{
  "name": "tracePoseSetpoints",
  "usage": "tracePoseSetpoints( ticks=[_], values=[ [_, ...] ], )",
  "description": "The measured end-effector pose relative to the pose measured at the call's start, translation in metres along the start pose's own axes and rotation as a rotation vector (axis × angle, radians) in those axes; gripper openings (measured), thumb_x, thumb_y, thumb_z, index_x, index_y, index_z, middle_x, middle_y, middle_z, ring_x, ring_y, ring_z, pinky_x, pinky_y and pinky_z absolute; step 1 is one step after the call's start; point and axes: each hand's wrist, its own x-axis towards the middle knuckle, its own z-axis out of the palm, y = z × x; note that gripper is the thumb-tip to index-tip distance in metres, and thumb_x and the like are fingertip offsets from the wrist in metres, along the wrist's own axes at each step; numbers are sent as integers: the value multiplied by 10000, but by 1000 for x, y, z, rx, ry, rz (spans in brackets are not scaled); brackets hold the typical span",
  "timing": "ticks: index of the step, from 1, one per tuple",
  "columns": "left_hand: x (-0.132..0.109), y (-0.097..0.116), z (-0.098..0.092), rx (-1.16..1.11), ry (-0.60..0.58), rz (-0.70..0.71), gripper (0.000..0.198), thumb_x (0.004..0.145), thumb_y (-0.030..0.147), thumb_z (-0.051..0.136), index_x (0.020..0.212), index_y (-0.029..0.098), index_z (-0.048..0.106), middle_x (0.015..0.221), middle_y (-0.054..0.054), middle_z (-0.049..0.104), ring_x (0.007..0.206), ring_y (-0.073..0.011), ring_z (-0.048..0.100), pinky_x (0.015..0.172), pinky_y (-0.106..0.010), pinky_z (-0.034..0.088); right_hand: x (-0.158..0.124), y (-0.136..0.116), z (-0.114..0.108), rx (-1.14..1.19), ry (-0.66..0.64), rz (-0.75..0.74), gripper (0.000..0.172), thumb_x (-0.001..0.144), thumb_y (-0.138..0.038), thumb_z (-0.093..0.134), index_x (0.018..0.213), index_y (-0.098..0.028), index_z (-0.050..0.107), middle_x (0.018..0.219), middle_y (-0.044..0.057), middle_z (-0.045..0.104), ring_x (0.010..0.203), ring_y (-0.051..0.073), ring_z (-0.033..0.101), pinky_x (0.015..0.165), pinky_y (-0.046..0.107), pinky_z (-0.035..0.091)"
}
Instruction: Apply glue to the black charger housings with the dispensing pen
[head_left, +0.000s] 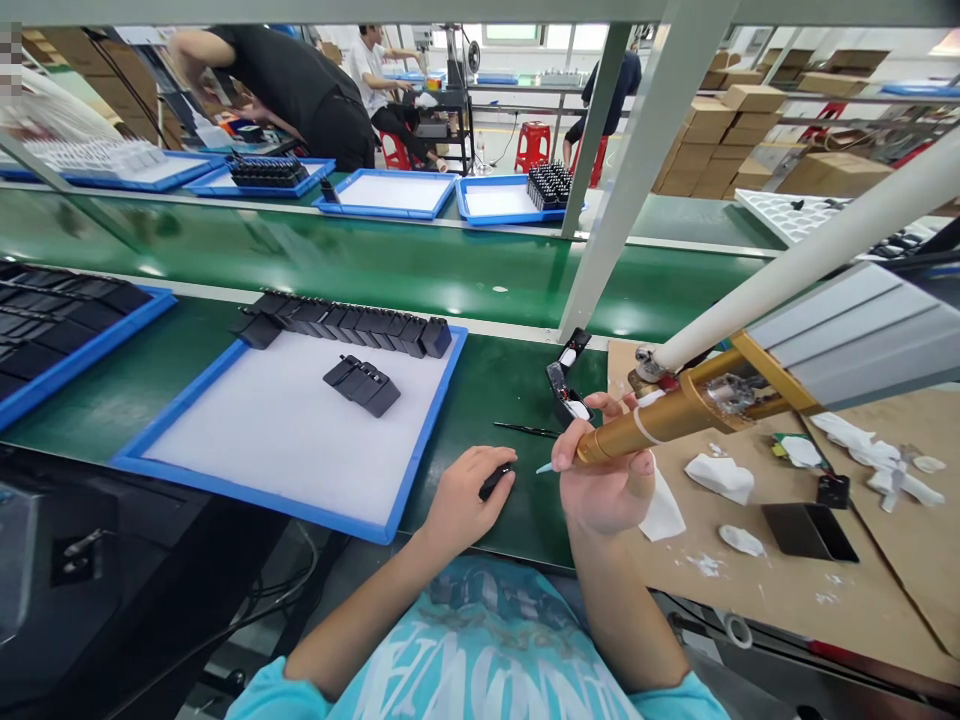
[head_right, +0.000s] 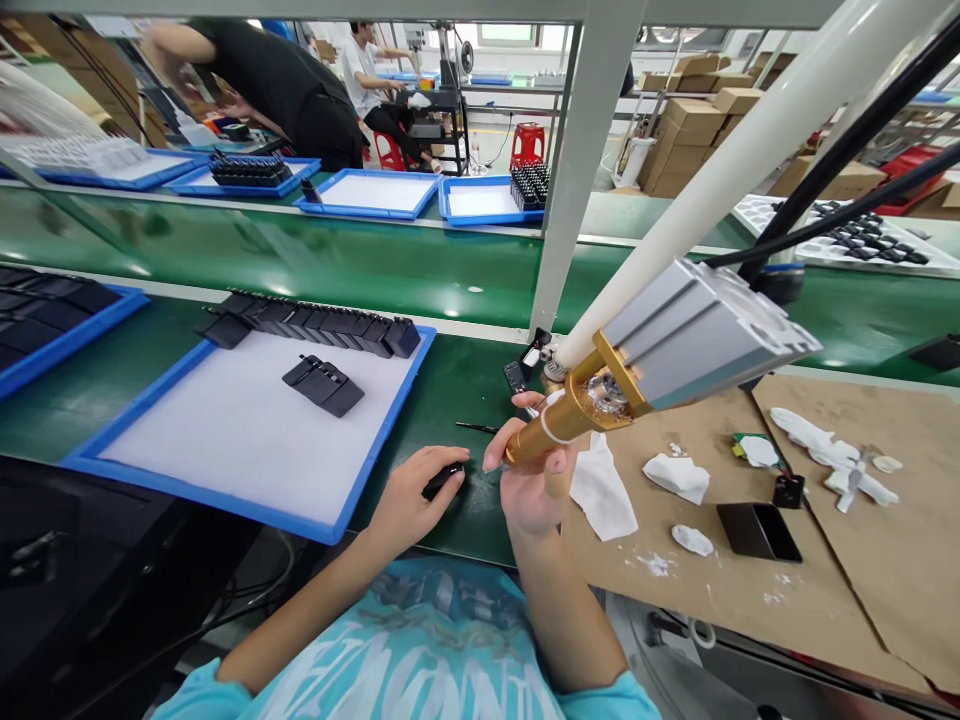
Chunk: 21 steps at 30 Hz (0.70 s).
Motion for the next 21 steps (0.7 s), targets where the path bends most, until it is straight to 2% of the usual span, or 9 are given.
tracePoseSetpoints(
  ticks=[3, 5, 10, 12, 15, 18, 21],
  values=[
    [-1, -5, 3, -20, 3, 10, 159, 928, 185, 550, 1055, 223, 636, 1078, -26, 721, 1000, -171, 652, 895, -314, 520, 0, 0, 0, 6, -3, -2, 316, 875, -470, 476, 1119, -308, 594, 1081, 9, 573, 442, 86, 557, 366, 278, 359],
    [-3, -7, 3, 48, -32, 43, 171, 944, 200, 530, 1079, 225, 631, 1083, -29, 715, 981, -175, 645, 877, -321, 518, 0, -1, 0, 6, -5, 2, 312, 873, -471, 480, 1115, -312, 595, 1083, 8, 570, 441, 86, 557, 364, 279, 357],
    [-3, -7, -6, 472, -222, 112, 319, 944, 292, 558, 1260, 252, 558, 1281, -63, 621, 1054, -264, 584, 837, -408, 488, -1, -2, 1, -13, 0, 10, 298, 872, -474, 479, 1095, -311, 592, 1076, 7, 569, 435, 83, 552, 370, 281, 366],
    [-2, -6, -9, 566, -299, 113, 411, 918, 290, 604, 1318, 268, 508, 1222, -59, 636, 1020, -264, 594, 797, -399, 476, -1, -2, 1, -15, 7, 1, 297, 872, -471, 479, 1100, -313, 583, 1077, 8, 576, 433, 83, 553, 365, 277, 361],
    [-1, -5, -8, 619, -372, 110, 421, 924, 241, 585, 1333, 261, 485, 1017, -41, 652, 889, -236, 611, 719, -365, 452, -1, -2, 1, -12, 10, 3, 312, 870, -467, 485, 1127, -311, 568, 1136, 21, 588, 437, 90, 561, 357, 278, 361],
    [-4, -4, -8, 608, -362, 113, 421, 948, 240, 534, 1361, 233, 452, 977, -51, 639, 866, -238, 608, 717, -364, 434, 0, -2, 1, -23, 30, 14, 336, 856, -482, 498, 1136, -307, 562, 1197, 33, 589, 444, 93, 561, 364, 283, 376],
    [-7, -5, -22, 555, -248, 113, 442, 976, 275, 486, 1402, 203, 397, 1020, -70, 648, 904, -234, 606, 764, -365, 423, 1, -3, -1, -43, 76, 22, 356, 828, -497, 523, 1126, -307, 568, 1177, 28, 603, 452, 98, 558, 363, 277, 380]
  ],
)
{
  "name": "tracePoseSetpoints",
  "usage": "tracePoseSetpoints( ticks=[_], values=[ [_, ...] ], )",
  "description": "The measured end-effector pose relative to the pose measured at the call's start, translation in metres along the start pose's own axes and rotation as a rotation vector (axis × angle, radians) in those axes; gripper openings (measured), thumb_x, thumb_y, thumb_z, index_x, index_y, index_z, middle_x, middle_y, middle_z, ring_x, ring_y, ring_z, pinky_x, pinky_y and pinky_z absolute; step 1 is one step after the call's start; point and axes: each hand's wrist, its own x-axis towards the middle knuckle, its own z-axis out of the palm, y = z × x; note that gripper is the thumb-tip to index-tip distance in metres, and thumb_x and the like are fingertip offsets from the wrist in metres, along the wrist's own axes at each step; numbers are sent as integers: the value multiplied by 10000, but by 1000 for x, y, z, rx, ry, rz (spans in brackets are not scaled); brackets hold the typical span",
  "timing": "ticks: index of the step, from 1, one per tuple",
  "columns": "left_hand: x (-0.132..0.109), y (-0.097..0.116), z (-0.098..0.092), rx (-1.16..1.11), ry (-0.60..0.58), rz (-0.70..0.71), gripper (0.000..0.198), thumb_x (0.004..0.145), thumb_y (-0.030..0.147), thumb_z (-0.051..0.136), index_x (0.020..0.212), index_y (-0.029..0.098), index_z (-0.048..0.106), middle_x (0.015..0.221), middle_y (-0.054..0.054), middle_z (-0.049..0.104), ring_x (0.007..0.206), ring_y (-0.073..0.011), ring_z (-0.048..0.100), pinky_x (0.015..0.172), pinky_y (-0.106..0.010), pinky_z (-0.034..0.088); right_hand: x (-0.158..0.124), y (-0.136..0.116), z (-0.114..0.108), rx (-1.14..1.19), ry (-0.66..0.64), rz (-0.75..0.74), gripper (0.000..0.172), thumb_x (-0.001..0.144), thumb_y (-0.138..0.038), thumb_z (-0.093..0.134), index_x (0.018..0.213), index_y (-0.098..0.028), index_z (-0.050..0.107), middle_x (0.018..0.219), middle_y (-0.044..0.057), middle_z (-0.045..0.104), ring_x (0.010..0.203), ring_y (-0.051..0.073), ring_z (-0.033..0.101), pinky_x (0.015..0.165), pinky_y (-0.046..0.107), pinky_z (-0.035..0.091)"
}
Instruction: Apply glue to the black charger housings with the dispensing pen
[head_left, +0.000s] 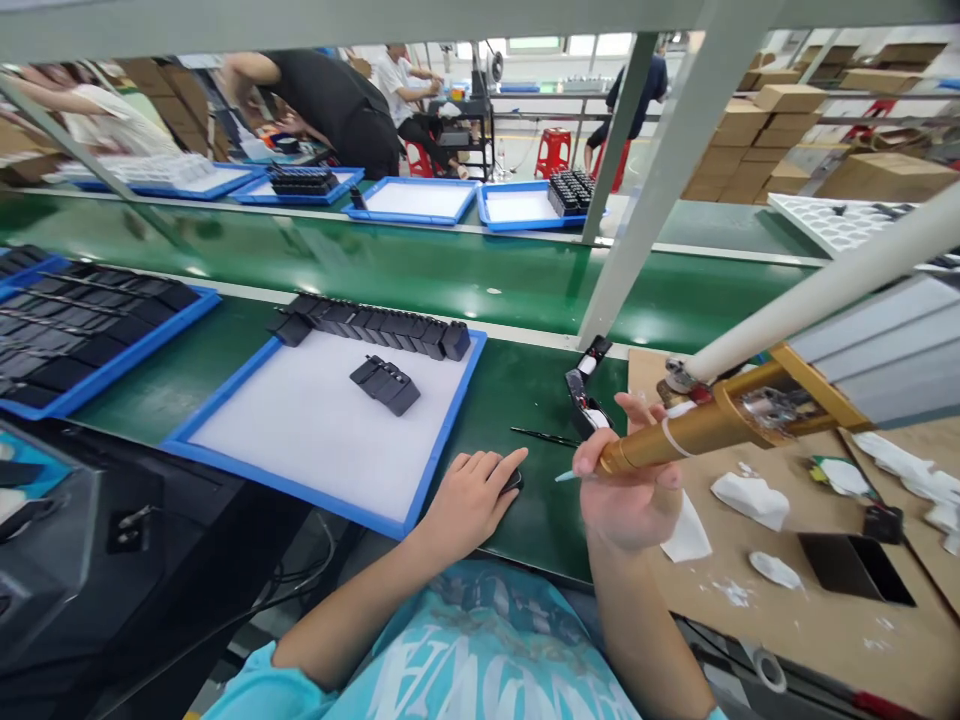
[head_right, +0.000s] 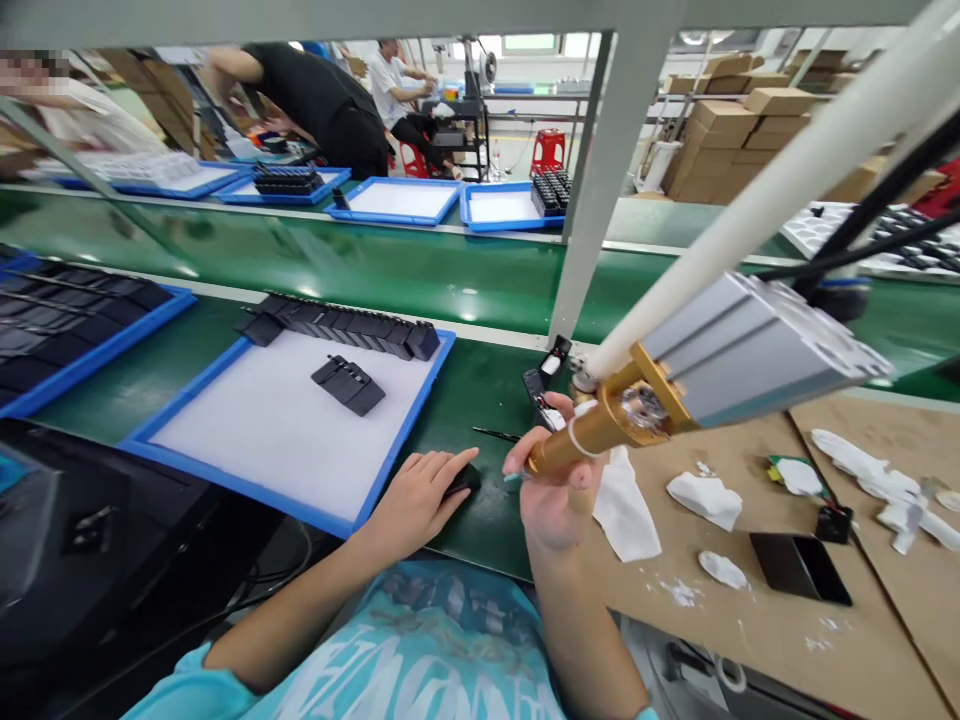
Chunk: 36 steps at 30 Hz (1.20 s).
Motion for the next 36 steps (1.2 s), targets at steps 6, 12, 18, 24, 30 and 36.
tracePoseSetpoints(
  ticks=[6, 12, 18, 24, 30, 36],
  values=[
    [-3, -64, -33, 280, 247, -158, 471, 973, 395, 484, 1373, 146, 477, 980, -117, 669, 936, -277, 589, 782, -386, 391, 2, 3, -7, 8, 32, -1, 384, 789, -472, 560, 1123, -285, 587, 1137, 36, 597, 478, 105, 558, 373, 281, 393],
    [7, -123, -34, 413, 128, -259, 444, 932, 345, 540, 1330, 150, 554, 1152, -197, 621, 1136, -362, 531, 942, -477, 372, 2, 7, -8, 12, 18, -16, 384, 784, -452, 556, 1115, -264, 610, 1118, 41, 612, 469, 105, 559, 390, 285, 380],
    [15, -137, -41, 174, 124, -556, 1089, 714, 585, 731, 1546, 175, 161, 1597, -258, 56, 1455, -493, 60, 1110, -632, 171, 2, 7, -10, 20, 26, -9, 385, 775, -464, 560, 1102, -274, 635, 1112, 27, 625, 474, 110, 558, 394, 287, 384],
    [23, -156, -52, -18, -89, -678, 1263, 616, 666, 737, 1555, 229, 15, 1601, -260, 6, 1425, -542, 115, 1049, -665, 255, 3, 8, -10, 9, 23, -28, 383, 788, -473, 537, 1092, -268, 647, 1100, 39, 626, 465, 108, 541, 385, 287, 377],
    [22, -153, -51, 20, -55, -665, 1105, 646, 509, 729, 1544, 257, 137, 1569, -217, 125, 1399, -460, 212, 963, -563, 417, 3, 9, -13, 4, 34, -40, 358, 791, -464, 524, 1070, -279, 649, 1099, 34, 630, 468, 110, 532, 377, 287, 372],
    [19, -155, -44, 14, 35, -644, 1046, 633, 470, 735, 1521, 250, 227, 1552, -203, 165, 1366, -453, 246, 967, -573, 408, 4, 9, -14, 22, 29, -18, 385, 770, -480, 551, 1074, -265, 649, 1090, 26, 627, 468, 113, 550, 383, 289, 366]
  ],
)
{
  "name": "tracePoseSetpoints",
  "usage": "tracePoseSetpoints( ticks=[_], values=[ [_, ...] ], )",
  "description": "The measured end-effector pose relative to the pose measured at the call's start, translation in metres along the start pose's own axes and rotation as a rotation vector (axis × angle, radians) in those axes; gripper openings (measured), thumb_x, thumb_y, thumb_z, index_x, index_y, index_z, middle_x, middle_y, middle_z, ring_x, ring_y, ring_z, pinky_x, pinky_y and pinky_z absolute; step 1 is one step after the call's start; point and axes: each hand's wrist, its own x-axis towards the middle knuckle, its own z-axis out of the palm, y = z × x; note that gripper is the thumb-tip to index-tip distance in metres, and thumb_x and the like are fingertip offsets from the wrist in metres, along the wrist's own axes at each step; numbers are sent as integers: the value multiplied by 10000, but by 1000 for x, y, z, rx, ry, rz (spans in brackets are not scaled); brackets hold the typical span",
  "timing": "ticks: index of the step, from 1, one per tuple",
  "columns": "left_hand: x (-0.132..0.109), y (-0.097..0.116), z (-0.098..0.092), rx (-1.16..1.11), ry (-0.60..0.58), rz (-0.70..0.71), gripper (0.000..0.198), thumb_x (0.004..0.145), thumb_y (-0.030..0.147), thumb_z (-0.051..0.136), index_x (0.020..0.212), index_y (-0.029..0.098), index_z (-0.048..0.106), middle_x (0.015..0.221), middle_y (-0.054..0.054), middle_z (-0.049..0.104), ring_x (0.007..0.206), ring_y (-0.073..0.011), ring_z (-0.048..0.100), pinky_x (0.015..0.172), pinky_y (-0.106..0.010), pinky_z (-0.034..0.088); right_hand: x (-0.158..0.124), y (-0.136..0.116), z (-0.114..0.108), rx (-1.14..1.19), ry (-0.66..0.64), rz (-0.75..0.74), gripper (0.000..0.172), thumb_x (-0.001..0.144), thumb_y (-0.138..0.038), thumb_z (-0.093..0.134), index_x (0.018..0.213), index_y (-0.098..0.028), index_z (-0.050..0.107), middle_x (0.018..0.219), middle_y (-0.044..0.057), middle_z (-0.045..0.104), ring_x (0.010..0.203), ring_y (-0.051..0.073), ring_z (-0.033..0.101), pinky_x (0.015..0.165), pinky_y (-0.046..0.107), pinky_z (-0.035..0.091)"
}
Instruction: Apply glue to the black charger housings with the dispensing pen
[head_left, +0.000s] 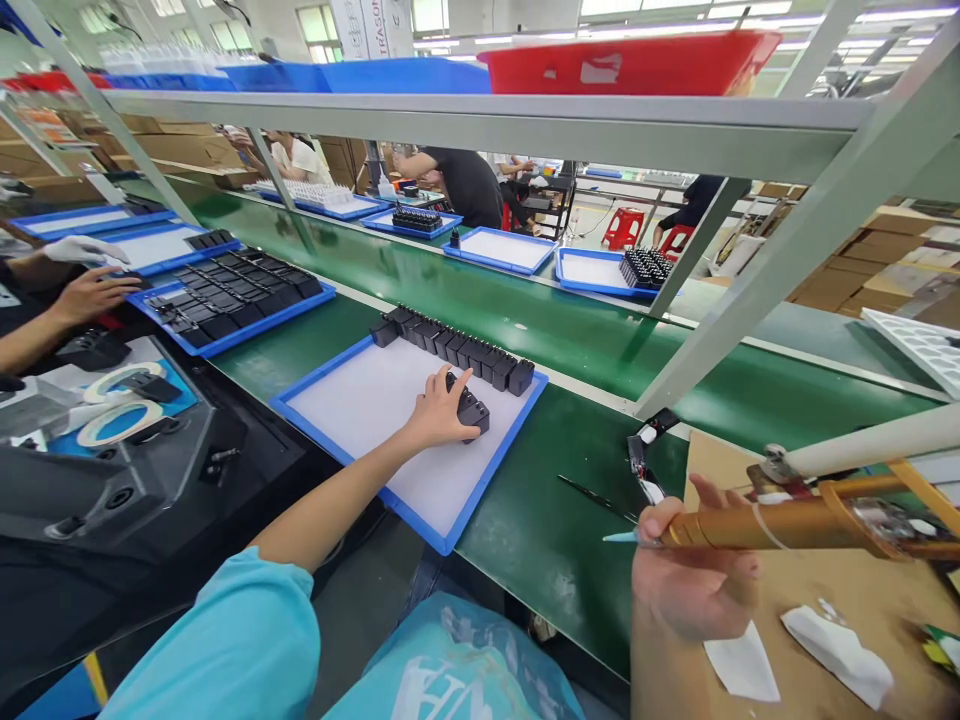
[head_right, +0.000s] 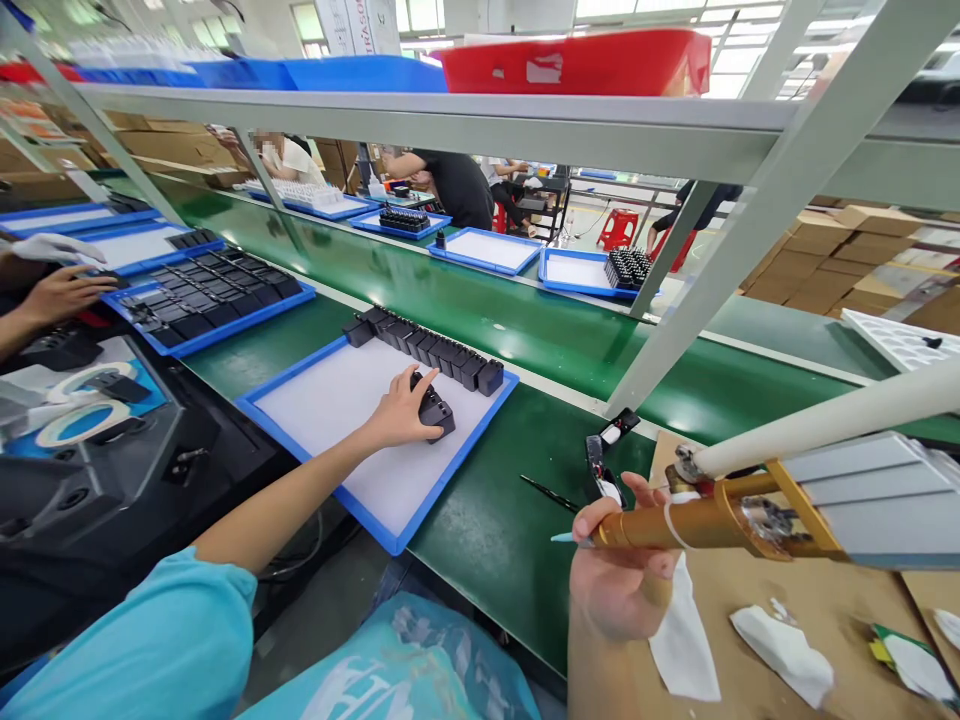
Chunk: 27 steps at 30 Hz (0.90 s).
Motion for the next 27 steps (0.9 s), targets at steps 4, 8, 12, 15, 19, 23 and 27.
tracePoseSetpoints(
  ticks=[4, 8, 12, 15, 19, 23, 27],
  values=[
    [13, -12, -2, -22, 18, -53, 1050, 619, 464, 736, 1518, 271, 230, 1561, -173, 163, 1372, -457, 236, 979, -571, 395, 1, -1, 1, -6, 4, 12, 371, 761, -480, 561, 1055, -273, 655, 1095, 26, 618, 481, 111, 543, 399, 293, 376],
    [43, -43, -13, -33, 45, -145, 1059, 616, 466, 730, 1521, 268, 217, 1573, -168, 146, 1377, -465, 235, 994, -571, 382, 2, -1, 2, -7, 11, 20, 389, 744, -499, 576, 1050, -273, 659, 1082, 29, 626, 478, 120, 535, 406, 300, 373],
    [75, -85, -25, -39, 89, -211, 1096, 624, 486, 738, 1530, 240, 172, 1576, -186, 134, 1389, -482, 222, 1024, -563, 357, 2, 2, 1, -4, 1, 17, 393, 750, -516, 584, 1055, -280, 659, 1094, 23, 623, 483, 118, 534, 418, 304, 372],
    [89, -106, -29, -52, 107, -228, 1151, 622, 519, 756, 1538, 210, 131, 1591, -214, 73, 1411, -512, 168, 1050, -571, 329, 3, 4, -1, -5, -10, 13, 404, 740, -539, 602, 1041, -279, 668, 1091, 24, 628, 481, 117, 534, 411, 306, 369],
    [89, -118, -22, -61, 122, -194, 1212, 620, 486, 788, 1550, 215, 59, 1612, -209, -64, 1453, -503, 9, 1088, -590, 283, 5, 5, -5, -34, 11, -15, 399, 745, -539, 587, 1040, -286, 680, 1073, 32, 654, 473, 124, 531, 406, 314, 364],
    [87, -125, -14, -56, 200, -145, 1184, 643, 395, 803, 1552, 218, 66, 1616, -178, -92, 1477, -432, -50, 1143, -555, 226, 7, 7, -9, -38, -4, -76, 409, 768, -538, 542, 1068, -299, 685, 1069, 19, 668, 445, 113, 513, 381, 306, 326],
    [94, -134, -7, -73, 337, -140, 1140, 654, 336, 814, 1544, 172, 122, 1606, -196, -54, 1478, -419, 1, 1174, -537, 170, 7, 5, -10, -41, 14, -62, 397, 782, -513, 535, 1085, -302, 684, 1076, 13, 658, 463, 115, 518, 405, 300, 325]
  ],
)
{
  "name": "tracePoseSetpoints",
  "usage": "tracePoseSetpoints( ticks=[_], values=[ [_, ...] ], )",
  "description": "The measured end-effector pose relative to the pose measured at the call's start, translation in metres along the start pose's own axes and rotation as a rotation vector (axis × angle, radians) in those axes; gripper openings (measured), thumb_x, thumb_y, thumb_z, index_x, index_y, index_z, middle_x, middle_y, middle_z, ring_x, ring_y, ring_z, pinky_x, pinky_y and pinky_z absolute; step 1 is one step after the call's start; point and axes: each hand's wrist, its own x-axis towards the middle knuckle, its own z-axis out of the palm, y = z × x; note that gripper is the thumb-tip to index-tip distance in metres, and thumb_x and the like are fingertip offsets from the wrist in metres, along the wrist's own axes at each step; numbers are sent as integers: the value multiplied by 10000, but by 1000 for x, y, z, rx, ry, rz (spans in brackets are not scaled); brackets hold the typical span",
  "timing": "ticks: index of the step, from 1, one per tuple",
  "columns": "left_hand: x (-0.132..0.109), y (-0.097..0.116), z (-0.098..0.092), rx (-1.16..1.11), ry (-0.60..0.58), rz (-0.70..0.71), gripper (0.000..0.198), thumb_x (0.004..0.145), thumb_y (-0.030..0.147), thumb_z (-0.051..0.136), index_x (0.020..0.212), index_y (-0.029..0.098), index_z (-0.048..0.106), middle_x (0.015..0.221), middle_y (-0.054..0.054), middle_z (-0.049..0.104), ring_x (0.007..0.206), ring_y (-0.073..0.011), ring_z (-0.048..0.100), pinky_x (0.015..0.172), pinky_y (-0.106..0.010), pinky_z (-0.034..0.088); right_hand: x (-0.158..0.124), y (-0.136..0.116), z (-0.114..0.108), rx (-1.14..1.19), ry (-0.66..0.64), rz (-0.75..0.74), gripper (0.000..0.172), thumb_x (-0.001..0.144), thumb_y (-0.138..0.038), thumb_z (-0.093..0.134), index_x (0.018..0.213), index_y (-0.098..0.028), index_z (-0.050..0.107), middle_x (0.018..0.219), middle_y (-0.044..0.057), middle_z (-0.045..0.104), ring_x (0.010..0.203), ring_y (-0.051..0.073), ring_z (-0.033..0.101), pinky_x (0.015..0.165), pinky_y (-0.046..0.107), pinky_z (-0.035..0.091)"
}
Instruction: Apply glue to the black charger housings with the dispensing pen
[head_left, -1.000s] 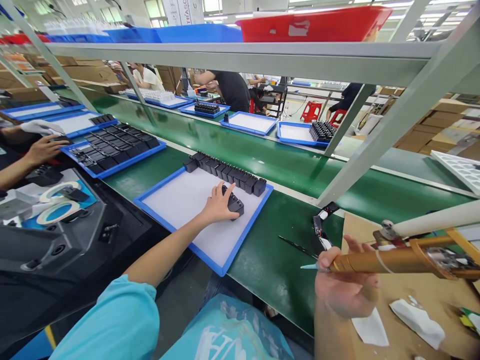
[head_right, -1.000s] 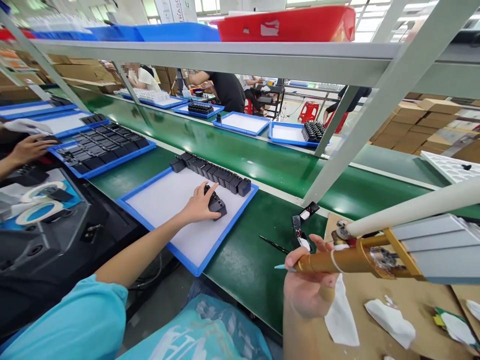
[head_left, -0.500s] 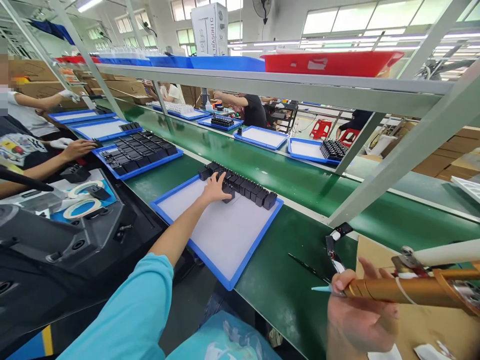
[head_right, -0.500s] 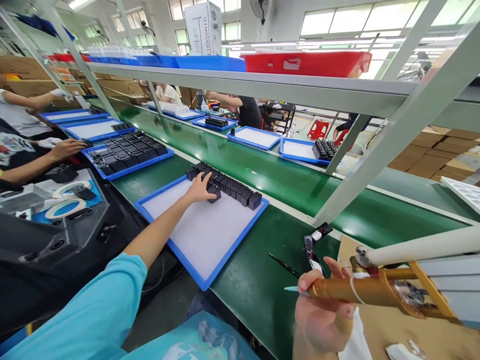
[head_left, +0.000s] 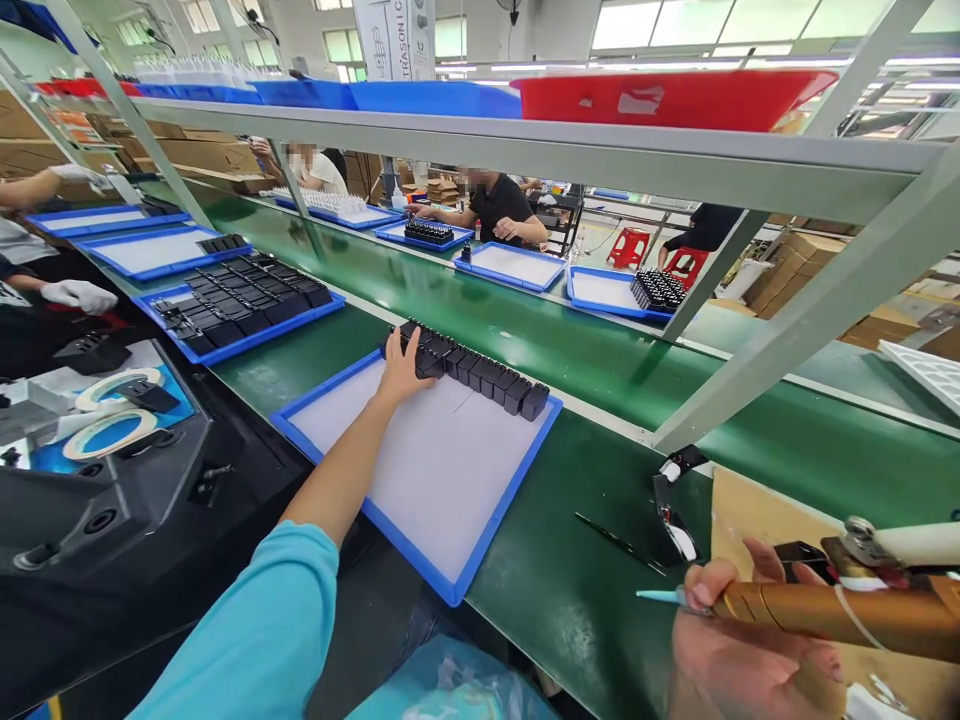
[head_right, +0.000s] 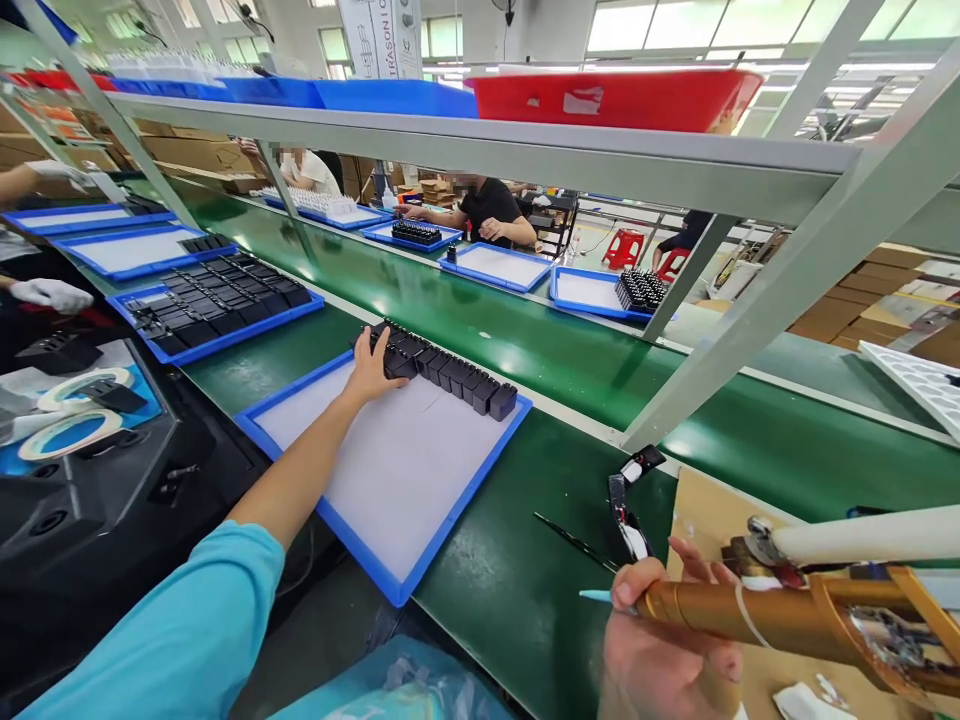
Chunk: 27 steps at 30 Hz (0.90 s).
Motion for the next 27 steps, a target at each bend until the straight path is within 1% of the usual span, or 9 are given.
tracePoseSetpoints(
  ticks=[4, 6, 8, 10, 13, 16, 20, 24, 27],
  values=[
    [3, -1, 0, -12, 60, 16, 1140, 615, 358, 853, 1518, 128, 196, 1588, -229, 28, 1472, -411, 67, 1183, -493, 159, -2, -4, 3, 11, -10, 18, 385, 796, -513, 559, 1089, -292, 676, 1071, 30, 667, 488, 122, 535, 421, 296, 368],
    [2, 0, -9, -4, 138, -30, 1091, 624, 460, 843, 1481, 108, 266, 1565, -222, 156, 1452, -384, 152, 1176, -466, 180, -3, -6, 5, 5, -10, 17, 388, 805, -507, 551, 1105, -287, 662, 1089, 35, 655, 495, 112, 535, 421, 288, 382],
    [1, 0, -23, 3, 195, -166, 887, 735, 578, 723, 1397, 100, 376, 1466, -176, 378, 1373, -329, 308, 1139, -439, 249, -5, -6, 8, -4, -1, 12, 390, 819, -492, 531, 1125, -281, 646, 1105, 40, 635, 497, 103, 530, 417, 281, 383],
    [1, -2, -37, -9, 121, -245, 633, 910, 612, 457, 1188, 51, 545, 1212, -165, 589, 1166, -301, 494, 1042, -459, 354, -6, -5, 10, -3, 11, 1, 387, 823, -484, 524, 1129, -278, 641, 1106, 37, 621, 490, 99, 531, 404, 277, 373],
    [3, -5, -43, -54, -161, -246, 585, 955, 575, 369, 796, 93, 660, 776, -76, 676, 837, -231, 596, 880, -385, 458, -7, -5, 11, -7, 17, -8, 373, 821, -478, 527, 1120, -284, 638, 1107, 29, 610, 484, 97, 537, 390, 272, 365],
    [3, -3, -39, -66, -371, -200, 539, 948, 541, 416, 754, 111, 676, 759, -35, 693, 809, -196, 598, 855, -313, 454, -8, -5, 11, -24, 26, -12, 358, 836, -477, 507, 1115, -290, 633, 1106, 30, 608, 487, 92, 531, 396, 269, 370],
    [1, 2, -44, 35, -437, -202, 491, 844, 596, 560, 780, 127, 690, 732, -13, 671, 779, -207, 591, 812, -312, 459, -9, -3, 12, -25, 39, -12, 357, 842, -476, 501, 1116, -283, 622, 1120, 38, 600, 486, 86, 525, 393, 267, 365],
    [-5, 33, -60, 79, -323, -194, 513, 886, 604, 457, 667, 168, 617, 581, 18, 590, 661, -191, 592, 710, -290, 472, -8, -1, 15, 1, 29, 10, 359, 838, -496, 517, 1128, -297, 586, 1111, 41, 608, 483, 85, 529, 378, 254, 363],
    [-22, 91, -54, -190, -221, 69, 395, 838, 578, 523, 829, 201, 637, 748, 25, 677, 724, -186, 642, 721, -278, 490, -10, 0, 17, 16, 23, 23, 369, 843, -499, 522, 1152, -301, 567, 1146, 47, 600, 491, 82, 537, 387, 251, 381]
  ],
)
